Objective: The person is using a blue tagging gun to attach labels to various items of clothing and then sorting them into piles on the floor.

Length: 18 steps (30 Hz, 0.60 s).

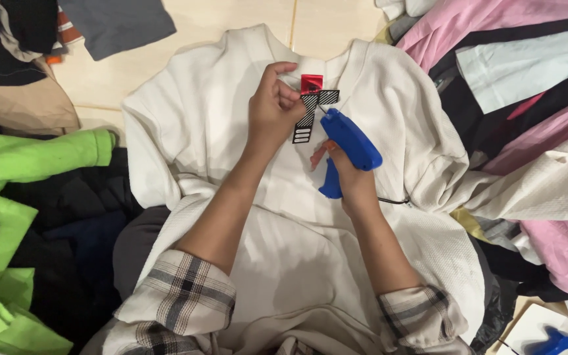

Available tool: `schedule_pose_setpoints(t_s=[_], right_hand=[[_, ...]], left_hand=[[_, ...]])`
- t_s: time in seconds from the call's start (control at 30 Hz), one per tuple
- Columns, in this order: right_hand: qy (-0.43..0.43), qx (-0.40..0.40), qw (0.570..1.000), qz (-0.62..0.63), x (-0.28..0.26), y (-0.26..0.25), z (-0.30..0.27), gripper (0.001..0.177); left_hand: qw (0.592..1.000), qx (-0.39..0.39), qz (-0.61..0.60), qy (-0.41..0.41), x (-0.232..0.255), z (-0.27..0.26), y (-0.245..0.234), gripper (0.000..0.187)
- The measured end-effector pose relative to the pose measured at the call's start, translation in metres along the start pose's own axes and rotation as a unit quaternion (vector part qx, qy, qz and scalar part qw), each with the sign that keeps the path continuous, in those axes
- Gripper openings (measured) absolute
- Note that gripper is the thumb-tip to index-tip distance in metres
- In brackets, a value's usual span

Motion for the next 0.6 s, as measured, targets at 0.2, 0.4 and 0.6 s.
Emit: schedule_pose_setpoints(t_s=[0.2, 0.4, 0.6], right_hand=[[0.001, -0.003, 1.0, 0.031, -0.007, -0.013, -0.006, 0.013], [-0.037, 0.072, 0.995, -0.059, -0.026, -0.037, -0.01, 0.024], [-0.064, 0.024, 0.996, -0.049, -0.021, -0.036, -0.006, 0.026]], left_hand=[[1.0, -0.009, 0.012, 0.003, -0.006, 0.002, 0.001, 0.059], [0.995, 0.04, 0.094, -0.007, -0.038, 0.014, -0.007, 0.036], [0.995, 0.038, 0.085, 0.036, -0.018, 0.011, -0.003, 0.021]])
Point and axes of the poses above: each hand's wrist, its own z-axis towards the middle knuckle, its own y-axis out of the palm, x = y × z, the point moved 9 cm from there along z, towards the middle knuckle, and after that the axes turned 3 degrees about -y, right-handed, at the moved point
